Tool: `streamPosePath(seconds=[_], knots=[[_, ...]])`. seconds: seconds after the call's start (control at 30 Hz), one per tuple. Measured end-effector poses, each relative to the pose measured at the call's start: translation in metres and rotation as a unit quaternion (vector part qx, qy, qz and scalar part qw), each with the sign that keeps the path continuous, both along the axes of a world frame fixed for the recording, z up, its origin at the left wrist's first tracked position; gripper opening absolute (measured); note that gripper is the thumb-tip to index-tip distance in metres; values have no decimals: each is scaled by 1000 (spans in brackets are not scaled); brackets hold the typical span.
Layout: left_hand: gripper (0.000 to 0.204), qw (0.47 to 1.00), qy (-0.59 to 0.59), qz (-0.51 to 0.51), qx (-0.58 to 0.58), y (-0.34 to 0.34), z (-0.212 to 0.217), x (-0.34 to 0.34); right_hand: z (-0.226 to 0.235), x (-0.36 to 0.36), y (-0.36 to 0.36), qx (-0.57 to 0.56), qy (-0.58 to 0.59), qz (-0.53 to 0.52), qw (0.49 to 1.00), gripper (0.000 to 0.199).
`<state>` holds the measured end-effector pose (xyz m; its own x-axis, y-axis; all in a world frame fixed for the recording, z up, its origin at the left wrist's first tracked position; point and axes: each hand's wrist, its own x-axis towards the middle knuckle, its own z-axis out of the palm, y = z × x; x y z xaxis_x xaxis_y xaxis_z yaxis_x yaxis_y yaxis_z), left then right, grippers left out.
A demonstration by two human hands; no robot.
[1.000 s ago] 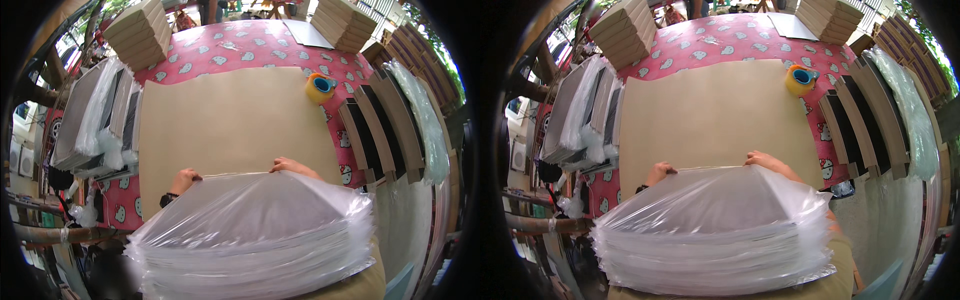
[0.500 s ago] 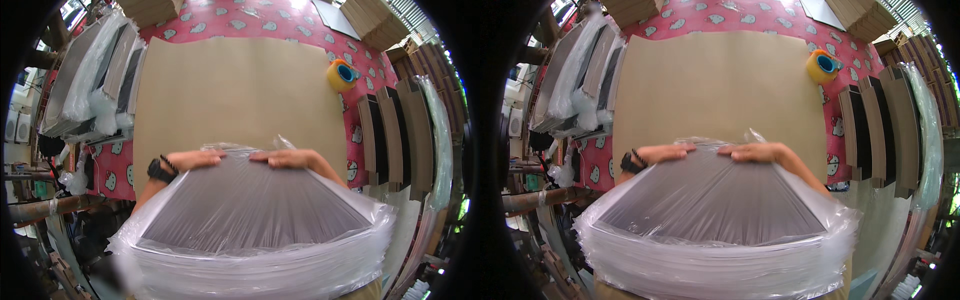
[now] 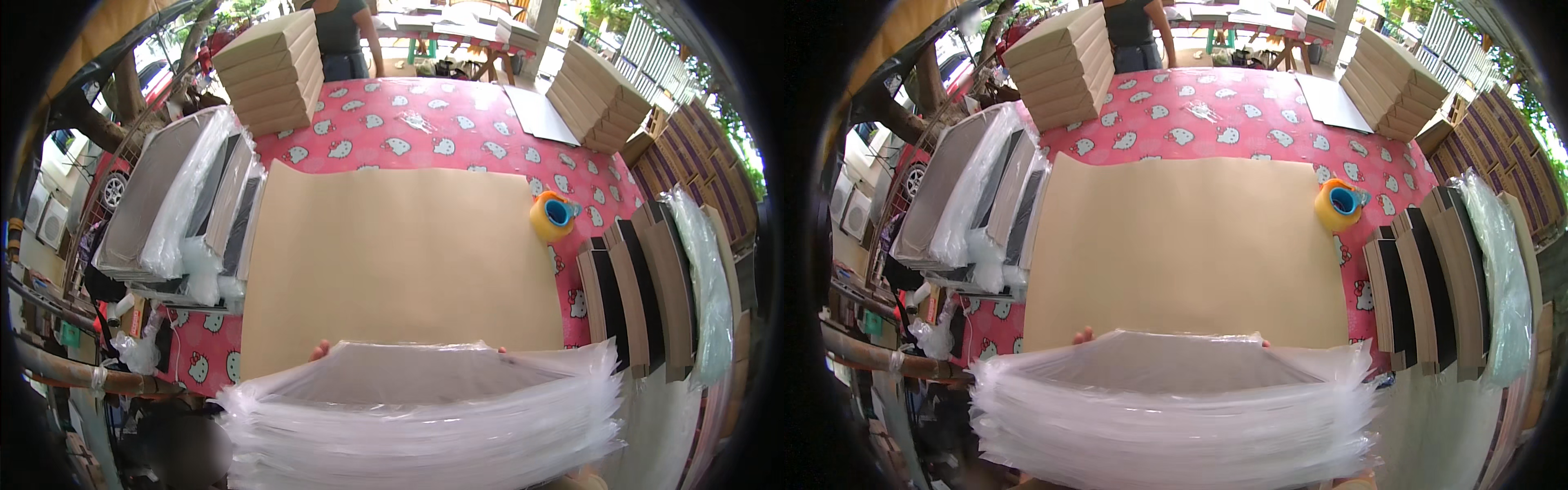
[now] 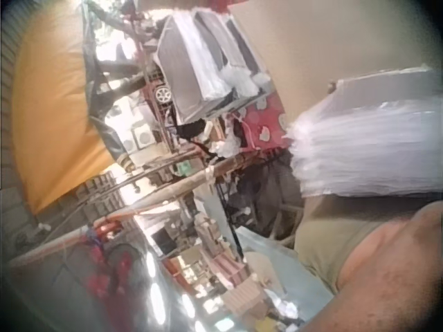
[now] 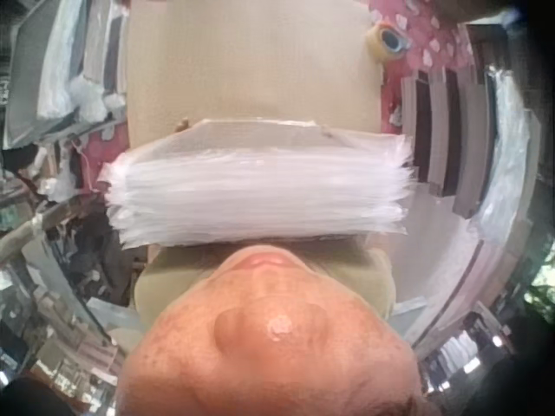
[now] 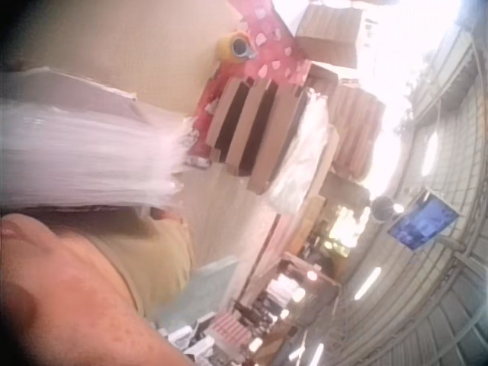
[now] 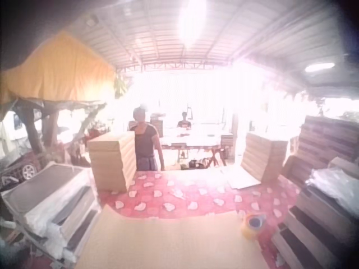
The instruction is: The person takes illustration boards from a pallet, walks to a packing station, and wraps a stack of boards in brown paper, securing it with tape using a dispenser.
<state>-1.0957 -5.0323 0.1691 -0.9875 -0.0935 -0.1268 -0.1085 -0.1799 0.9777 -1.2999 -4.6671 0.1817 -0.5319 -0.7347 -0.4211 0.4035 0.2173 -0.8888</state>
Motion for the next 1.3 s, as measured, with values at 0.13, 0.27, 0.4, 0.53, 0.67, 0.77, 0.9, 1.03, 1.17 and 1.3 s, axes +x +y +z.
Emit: streamPosePath(seconds=[0.13,0.27,0.4,0.53,0.67,0.77,0.9,1.03,1.17,1.3], knots=[[82,992,-66,49,-94,10,-19,-61,-55,-1,-11,122,88,-4,989,65],[81,982,-77,90,-146,26,-20,-102,-63,-6,3,139,120,10,983,65],[79,967,-82,171,-170,15,-29,-117,-69,0,-9,115,163,77,977,65],[77,965,-98,166,-179,30,-39,-152,-70,6,5,132,160,59,976,65],[76,964,-113,144,-192,37,-48,-153,-75,16,2,141,157,41,977,65],[74,962,-124,138,-200,35,-52,-147,-75,21,-5,151,154,40,976,65],[73,955,-143,139,-219,31,-56,-133,-80,33,-3,153,148,36,976,65],[71,949,-166,133,-235,36,-63,-123,-80,31,-1,165,158,49,972,66],[70,938,-174,147,-260,35,-70,-87,-82,26,-20,159,208,88,961,66],[68,948,-122,128,-264,46,-94,-34,-64,8,-36,211,345,46,913,66]])
